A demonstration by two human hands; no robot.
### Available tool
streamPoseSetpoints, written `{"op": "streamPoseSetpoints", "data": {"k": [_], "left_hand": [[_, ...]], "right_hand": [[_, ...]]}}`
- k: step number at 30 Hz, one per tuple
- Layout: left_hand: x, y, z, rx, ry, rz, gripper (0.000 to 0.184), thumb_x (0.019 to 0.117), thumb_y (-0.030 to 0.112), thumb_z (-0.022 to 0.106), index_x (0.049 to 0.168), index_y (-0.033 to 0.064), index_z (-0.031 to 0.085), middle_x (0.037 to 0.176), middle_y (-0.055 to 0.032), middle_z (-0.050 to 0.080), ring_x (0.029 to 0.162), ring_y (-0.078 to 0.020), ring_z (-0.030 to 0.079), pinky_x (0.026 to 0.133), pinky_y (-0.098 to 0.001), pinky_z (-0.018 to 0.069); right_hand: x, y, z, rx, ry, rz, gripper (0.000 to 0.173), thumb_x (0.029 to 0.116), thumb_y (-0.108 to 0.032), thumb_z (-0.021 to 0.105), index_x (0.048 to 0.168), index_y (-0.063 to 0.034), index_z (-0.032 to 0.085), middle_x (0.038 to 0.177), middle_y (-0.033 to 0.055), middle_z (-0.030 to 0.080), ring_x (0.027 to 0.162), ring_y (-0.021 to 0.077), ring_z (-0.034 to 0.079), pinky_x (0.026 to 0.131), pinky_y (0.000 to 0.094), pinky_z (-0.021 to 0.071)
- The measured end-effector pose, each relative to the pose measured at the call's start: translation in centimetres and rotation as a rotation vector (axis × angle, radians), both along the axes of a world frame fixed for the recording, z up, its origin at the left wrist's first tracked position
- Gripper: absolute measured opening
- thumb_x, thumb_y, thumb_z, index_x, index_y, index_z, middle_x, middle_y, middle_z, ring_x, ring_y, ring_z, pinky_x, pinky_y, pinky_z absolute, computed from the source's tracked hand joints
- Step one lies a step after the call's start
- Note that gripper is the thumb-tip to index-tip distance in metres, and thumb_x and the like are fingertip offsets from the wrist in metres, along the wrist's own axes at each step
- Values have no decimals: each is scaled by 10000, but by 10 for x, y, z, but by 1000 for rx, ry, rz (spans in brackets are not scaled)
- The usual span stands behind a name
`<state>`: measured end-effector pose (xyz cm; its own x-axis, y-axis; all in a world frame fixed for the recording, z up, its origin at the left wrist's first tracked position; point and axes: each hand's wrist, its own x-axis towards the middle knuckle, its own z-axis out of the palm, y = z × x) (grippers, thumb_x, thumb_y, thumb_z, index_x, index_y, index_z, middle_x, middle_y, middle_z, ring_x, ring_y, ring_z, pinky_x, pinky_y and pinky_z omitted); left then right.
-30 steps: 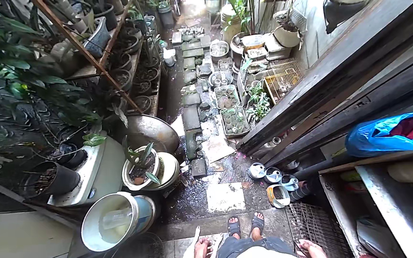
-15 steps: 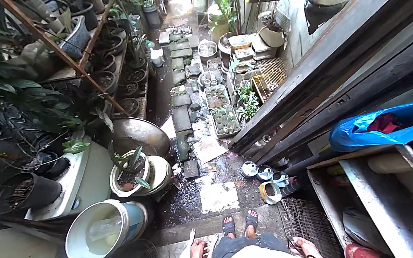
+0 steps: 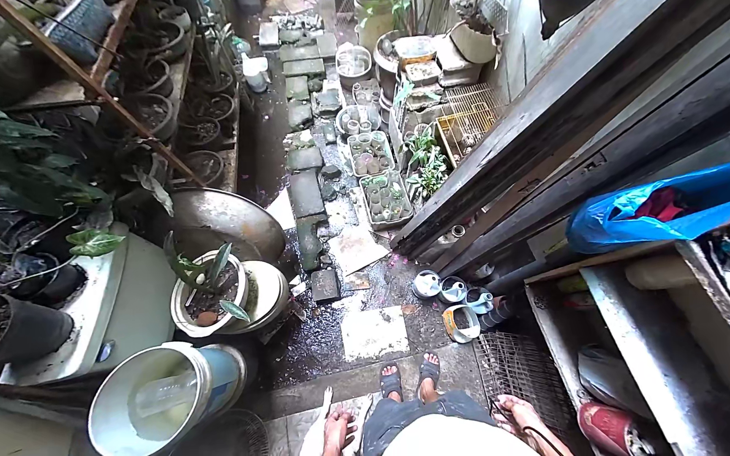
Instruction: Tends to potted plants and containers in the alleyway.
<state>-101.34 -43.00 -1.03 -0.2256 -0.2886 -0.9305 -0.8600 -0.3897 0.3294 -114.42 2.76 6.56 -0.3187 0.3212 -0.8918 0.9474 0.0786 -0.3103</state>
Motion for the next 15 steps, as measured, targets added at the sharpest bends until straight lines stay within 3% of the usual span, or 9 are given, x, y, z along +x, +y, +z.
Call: {"op": "streamPoseSetpoints", "data": {"k": [5, 9, 11, 15], "left_hand": [[3, -3, -6, -12, 20, -6, 328, 1061, 214, 576, 1321, 14, 584, 1077, -210, 715, 858, -316, 726, 726, -485, 605], [4, 0, 1, -11, 30, -64, 373, 1068, 256, 555, 1334, -5, 582, 1137, -213, 703, 924, -316, 718, 799, -501, 602], [-4, -2, 6, -16, 32, -40, 354, 1069, 242, 554, 1334, 9, 580, 1123, -200, 702, 894, -296, 717, 779, -478, 603], [-5, 0, 10, 2, 27, -11, 352, 1071, 230, 551, 1357, 27, 571, 1118, -181, 701, 877, -270, 711, 756, -445, 600]], "right_hand": [[-2, -4, 4, -1, 10, 22, 319, 1100, -197, 495, 1375, -58, 576, 1196, 168, 694, 945, 278, 705, 766, 426, 583], [3, 3, 2, -12, 29, 136, 361, 1110, -244, 463, 1392, -42, 564, 1178, 165, 693, 902, 244, 696, 766, 414, 582], [-3, -5, 7, 9, 25, 124, 362, 1115, -249, 464, 1398, -48, 564, 1218, 166, 698, 959, 256, 713, 809, 423, 588], [-3, -6, 12, 11, 21, 115, 341, 1116, -208, 454, 1395, -37, 553, 1204, 170, 696, 931, 244, 717, 773, 394, 593]]}}
